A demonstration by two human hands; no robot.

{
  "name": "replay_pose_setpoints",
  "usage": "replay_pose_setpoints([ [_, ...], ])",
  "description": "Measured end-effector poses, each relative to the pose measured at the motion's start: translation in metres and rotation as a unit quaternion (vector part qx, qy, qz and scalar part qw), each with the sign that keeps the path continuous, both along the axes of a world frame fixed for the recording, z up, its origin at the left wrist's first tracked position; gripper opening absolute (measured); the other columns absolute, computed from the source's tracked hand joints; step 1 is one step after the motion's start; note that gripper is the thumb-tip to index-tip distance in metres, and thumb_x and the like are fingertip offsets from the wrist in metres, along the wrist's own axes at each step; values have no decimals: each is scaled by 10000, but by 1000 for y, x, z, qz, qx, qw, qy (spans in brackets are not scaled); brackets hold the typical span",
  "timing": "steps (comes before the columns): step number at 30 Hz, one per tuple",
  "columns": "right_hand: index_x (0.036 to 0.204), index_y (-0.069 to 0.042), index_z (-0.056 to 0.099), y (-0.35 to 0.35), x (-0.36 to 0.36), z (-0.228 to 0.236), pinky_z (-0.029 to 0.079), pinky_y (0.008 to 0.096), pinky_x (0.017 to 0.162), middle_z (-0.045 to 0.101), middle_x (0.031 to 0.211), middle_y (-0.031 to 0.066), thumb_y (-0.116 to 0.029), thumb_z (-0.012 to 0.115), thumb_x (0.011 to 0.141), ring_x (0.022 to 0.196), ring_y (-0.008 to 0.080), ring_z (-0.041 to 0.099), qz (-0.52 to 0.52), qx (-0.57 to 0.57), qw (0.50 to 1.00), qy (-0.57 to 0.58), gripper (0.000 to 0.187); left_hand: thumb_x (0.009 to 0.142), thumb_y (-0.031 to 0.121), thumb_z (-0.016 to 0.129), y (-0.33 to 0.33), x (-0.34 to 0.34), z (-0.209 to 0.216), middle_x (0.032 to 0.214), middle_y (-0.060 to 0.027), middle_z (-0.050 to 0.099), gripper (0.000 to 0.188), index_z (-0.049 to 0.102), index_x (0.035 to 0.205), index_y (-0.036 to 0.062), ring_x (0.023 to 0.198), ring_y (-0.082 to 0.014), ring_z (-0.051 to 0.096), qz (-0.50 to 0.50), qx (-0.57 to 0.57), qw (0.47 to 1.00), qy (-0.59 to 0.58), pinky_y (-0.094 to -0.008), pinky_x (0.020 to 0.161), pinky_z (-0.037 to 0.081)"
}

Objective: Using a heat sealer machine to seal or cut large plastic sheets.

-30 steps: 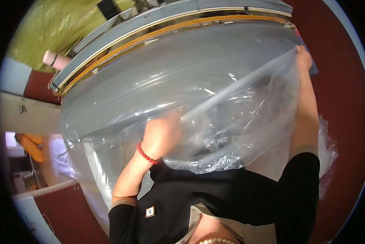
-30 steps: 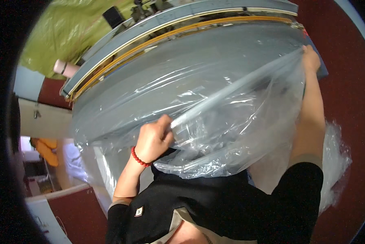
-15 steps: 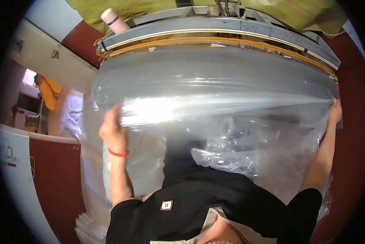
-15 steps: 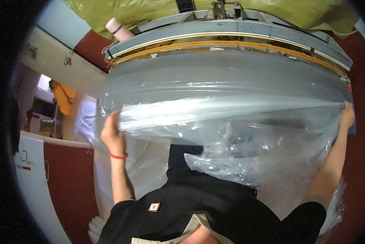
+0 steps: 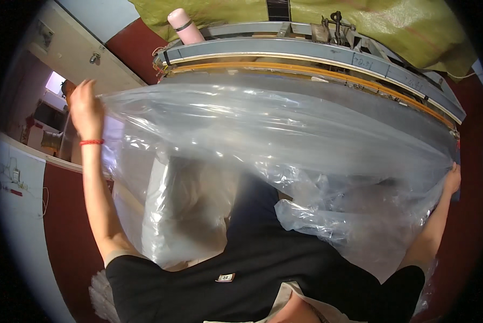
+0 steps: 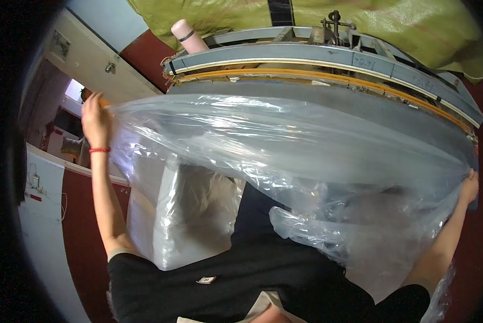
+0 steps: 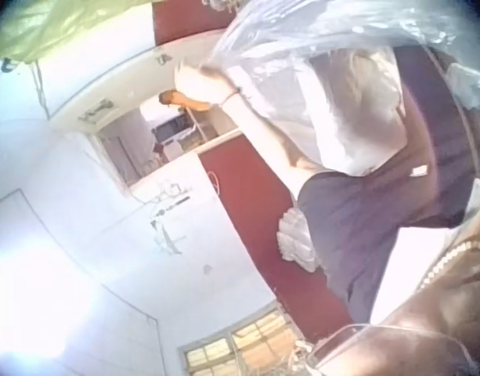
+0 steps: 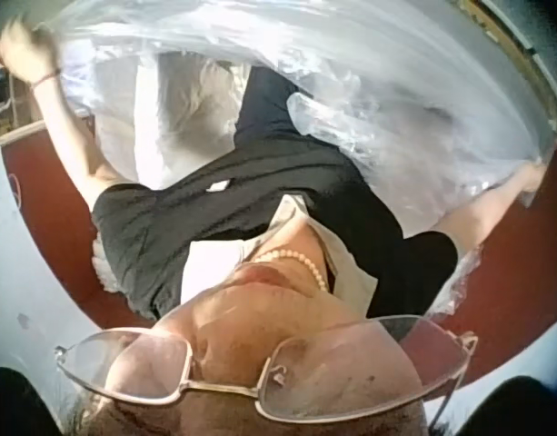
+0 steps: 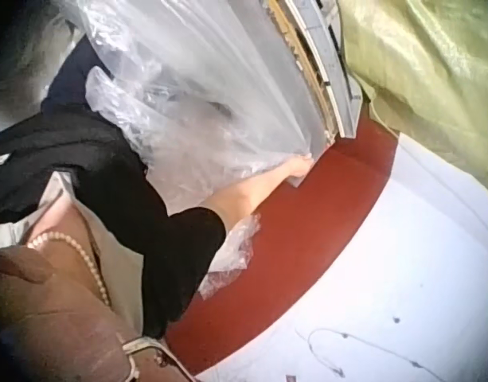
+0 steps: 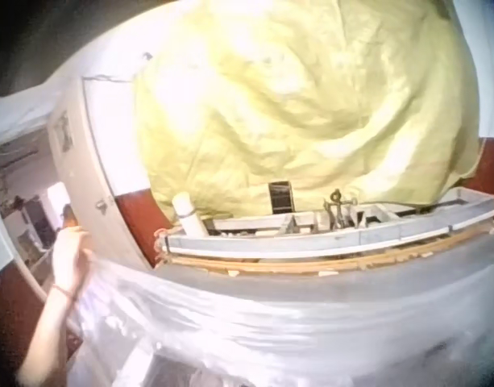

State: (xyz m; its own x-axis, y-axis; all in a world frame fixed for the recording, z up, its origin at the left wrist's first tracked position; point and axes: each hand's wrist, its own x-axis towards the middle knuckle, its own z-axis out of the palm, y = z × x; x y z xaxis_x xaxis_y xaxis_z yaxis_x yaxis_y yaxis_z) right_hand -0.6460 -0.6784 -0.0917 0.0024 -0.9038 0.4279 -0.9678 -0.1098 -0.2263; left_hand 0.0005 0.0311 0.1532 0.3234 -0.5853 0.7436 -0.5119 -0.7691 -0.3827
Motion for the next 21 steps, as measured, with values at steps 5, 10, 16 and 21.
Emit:
replay_pose_setpoints([
  [5, 1016, -103, 523, 0, -3, -1, 411, 460, 714, 563, 977, 182, -426, 317, 880, 895, 402, 512, -17, 9, 1000, 11, 406, 723, 160, 615, -75, -55, -112, 1367, -160, 227, 653, 308, 1295, 87, 1275, -328, 178, -213, 163, 889, 371, -422, 1017, 215],
  [10, 1043, -122, 527, -4, 1, -7, 413, 455, 717, 566, 994, 166, -414, 319, 880, 895, 388, 519, -6, 1, 1000, 8, 393, 752, 284, 603, 5, -41, -209, 1349, -151, 266, 640, 321, 1282, 64, 1250, -344, 225, -60, 79, 897, 431, -424, 994, 249],
  [16, 1045, -136, 529, 1, -3, -1, 419, 438, 712, 578, 980, 149, -418, 328, 880, 899, 369, 528, -13, 5, 1000, 7, 384, 777, 245, 574, -62, -59, -153, 1190, -152, 459, 407, 490, 1121, 45, 1143, -309, 390, 139, 90, 824, 542, -370, 949, 327],
  [21, 1059, -139, 527, -31, -21, -18, 421, 407, 727, 584, 974, 133, -419, 332, 883, 898, 344, 538, 8, 0, 1000, -17, 384, 814, 228, 527, -112, -40, -184, 1243, -148, 427, 416, 460, 1172, 29, 1191, -325, 345, -245, 75, 878, 405, -377, 961, 308],
])
